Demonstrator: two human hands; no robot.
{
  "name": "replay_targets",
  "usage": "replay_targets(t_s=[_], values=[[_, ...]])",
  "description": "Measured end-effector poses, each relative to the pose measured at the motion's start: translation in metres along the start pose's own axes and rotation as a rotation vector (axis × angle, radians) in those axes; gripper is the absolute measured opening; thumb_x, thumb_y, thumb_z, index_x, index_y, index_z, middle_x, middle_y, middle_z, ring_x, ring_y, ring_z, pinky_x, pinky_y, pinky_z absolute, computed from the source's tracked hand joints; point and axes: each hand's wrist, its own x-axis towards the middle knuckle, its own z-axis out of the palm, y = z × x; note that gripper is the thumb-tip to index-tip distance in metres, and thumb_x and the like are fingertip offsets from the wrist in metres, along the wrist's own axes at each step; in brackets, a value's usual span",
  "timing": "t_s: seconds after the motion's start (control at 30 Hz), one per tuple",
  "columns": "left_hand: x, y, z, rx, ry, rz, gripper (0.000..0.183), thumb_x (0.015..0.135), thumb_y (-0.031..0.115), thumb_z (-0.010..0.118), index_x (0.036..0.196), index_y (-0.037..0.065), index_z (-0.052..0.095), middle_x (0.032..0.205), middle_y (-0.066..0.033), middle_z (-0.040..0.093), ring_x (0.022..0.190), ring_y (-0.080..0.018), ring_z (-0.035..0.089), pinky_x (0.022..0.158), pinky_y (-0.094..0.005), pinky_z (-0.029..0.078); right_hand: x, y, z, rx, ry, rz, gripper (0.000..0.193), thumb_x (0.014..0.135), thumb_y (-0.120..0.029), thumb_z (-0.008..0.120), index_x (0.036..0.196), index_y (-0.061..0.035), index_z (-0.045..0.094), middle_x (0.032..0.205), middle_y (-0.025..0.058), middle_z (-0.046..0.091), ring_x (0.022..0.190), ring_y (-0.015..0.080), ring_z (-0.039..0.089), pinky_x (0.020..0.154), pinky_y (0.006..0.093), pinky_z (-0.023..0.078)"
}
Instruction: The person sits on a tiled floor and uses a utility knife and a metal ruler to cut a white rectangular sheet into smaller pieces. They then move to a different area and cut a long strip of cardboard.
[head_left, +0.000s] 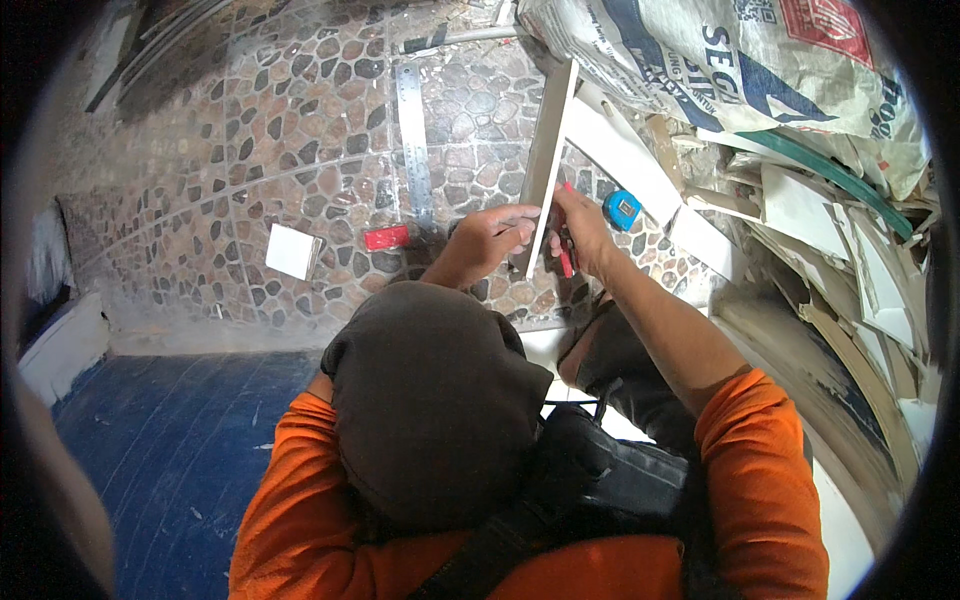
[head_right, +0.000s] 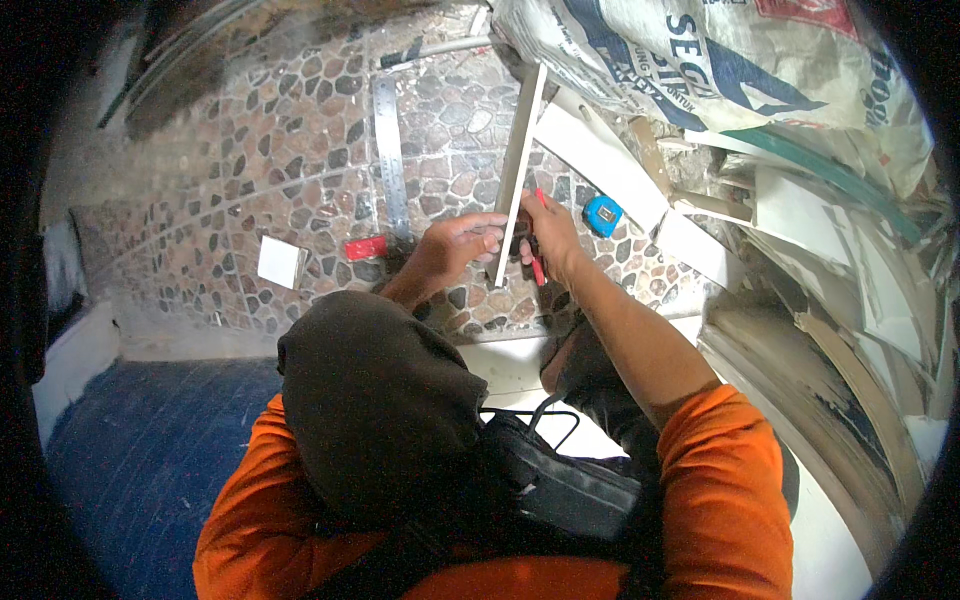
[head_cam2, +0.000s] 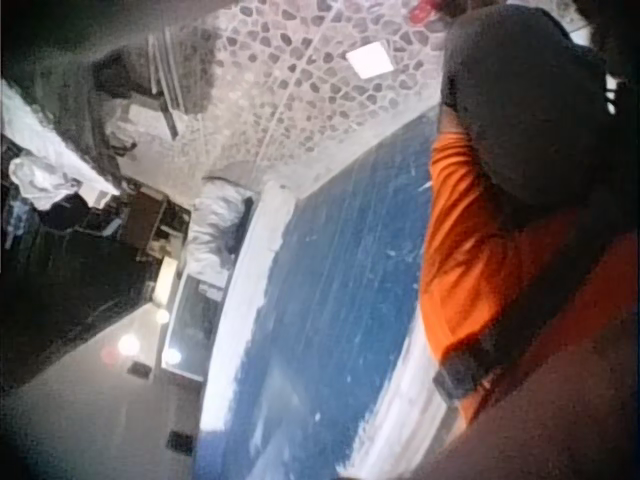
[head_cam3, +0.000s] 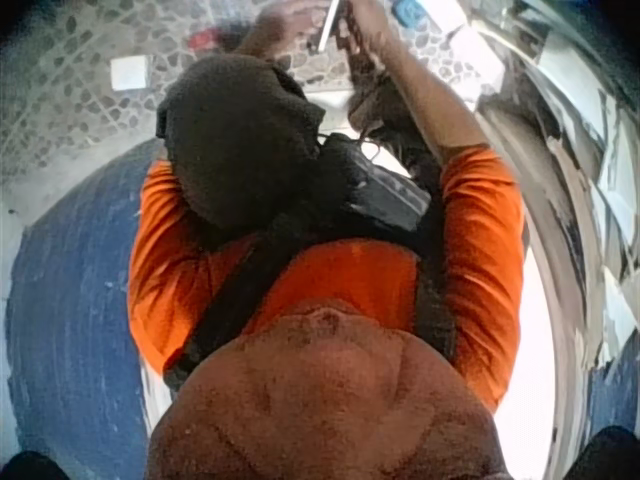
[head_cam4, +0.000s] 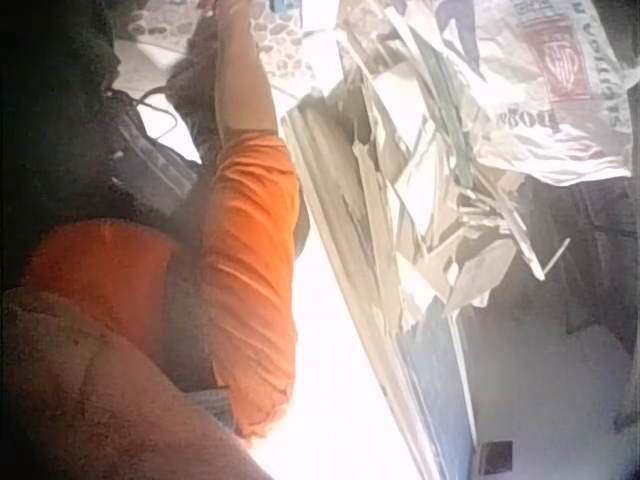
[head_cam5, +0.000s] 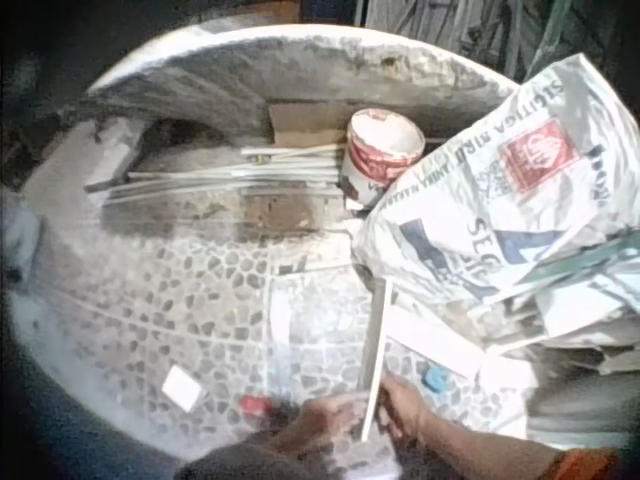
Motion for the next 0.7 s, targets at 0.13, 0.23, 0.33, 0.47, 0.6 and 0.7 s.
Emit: replay_targets(t_s=[0.13, 0.23, 0.33, 0.47, 0.6, 0.7], values=[[-0.001, -0.004, 0.0, 0.005, 0.034, -0.015, 0.045, 0.102, 0.018, 0.063, 0.142, 0.001, 0.055, 0.123, -0.0155, 0.069, 0.11, -0.0194, 0.067, 0.093, -0.036, 0.055, -0.002, -0.003, 0.005, -0.018, 0.005, -0.016, 0.038, 0.103, -0.042, 0.06, 0.106, -0.0041, 0.062, 0.072, 0.0034, 0.058, 0.046, 0.0124, 0.051, 0.04, 0.0276, 0.042], [-0.009, 0.005, 0.004, 0.351, 0.111, -0.084, 0.048, 0.098, 0.015, 0.066, 0.142, 0.0, 0.053, 0.12, -0.0172, 0.07, 0.11, -0.0186, 0.067, 0.092, -0.0347, 0.055, -0.003, -0.003, 0.016, -0.124, 0.043, -0.066, 0.035, 0.101, -0.037, 0.063, 0.109, -0.0034, 0.061, 0.074, 0.0048, 0.06, 0.046, 0.0125, 0.051, 0.041, 0.0285, 0.042], [-0.001, -0.019, -0.031, 0.767, 0.253, 0.251, 0.038, 0.097, 0.016, 0.061, 0.128, -0.005, 0.061, 0.106, -0.0228, 0.072, 0.098, -0.0296, 0.072, 0.087, -0.0383, 0.056, 0.006, -0.003, 0.022, -0.379, 0.064, -0.191, 0.029, 0.096, -0.025, 0.067, 0.113, -0.0023, 0.062, 0.082, 0.0094, 0.065, 0.052, 0.0154, 0.057, 0.045, 0.0302, 0.044], [0.001, -0.003, -0.072, 0.799, 0.283, -0.002, 0.048, 0.098, 0.036, 0.056, 0.126, -0.002, 0.064, 0.106, -0.0242, 0.072, 0.099, -0.0359, 0.07, 0.089, -0.0472, 0.053, 0.015, -0.011, 0.022, -0.786, 0.227, -0.447, 0.039, 0.09, -0.024, 0.068, 0.118, 0.0025, 0.063, 0.112, 0.0271, 0.067, 0.104, 0.0459, 0.064, 0.094, 0.0505, 0.05], [-0.002, 0.05, -0.07, 0.909, 0.565, -0.17, 0.06, 0.094, 0.043, 0.064, 0.126, -0.008, 0.062, 0.117, -0.0294, 0.068, 0.11, -0.0429, 0.066, 0.092, -0.0502, 0.052, 0.02, 0.005, -0.003, -0.941, 0.255, -0.661, 0.042, 0.091, -0.024, 0.07, 0.124, -0.0015, 0.06, 0.114, 0.0259, 0.065, 0.101, 0.0449, 0.065, 0.091, 0.0496, 0.052], [0.001, 0.038, -0.096, 1.104, 0.922, -0.102, 0.061, 0.092, 0.042, 0.068, 0.125, -0.009, 0.059, 0.117, -0.0285, 0.066, 0.113, -0.0428, 0.064, 0.095, -0.0508, 0.049, 0.009, 0.01, 0.01, -1.071, 0.132, -0.666, 0.052, 0.09, -0.024, 0.072, 0.135, -0.0073, 0.053, 0.116, 0.0226, 0.063, 0.1, 0.0428, 0.066, 0.089, 0.0495, 0.053]])
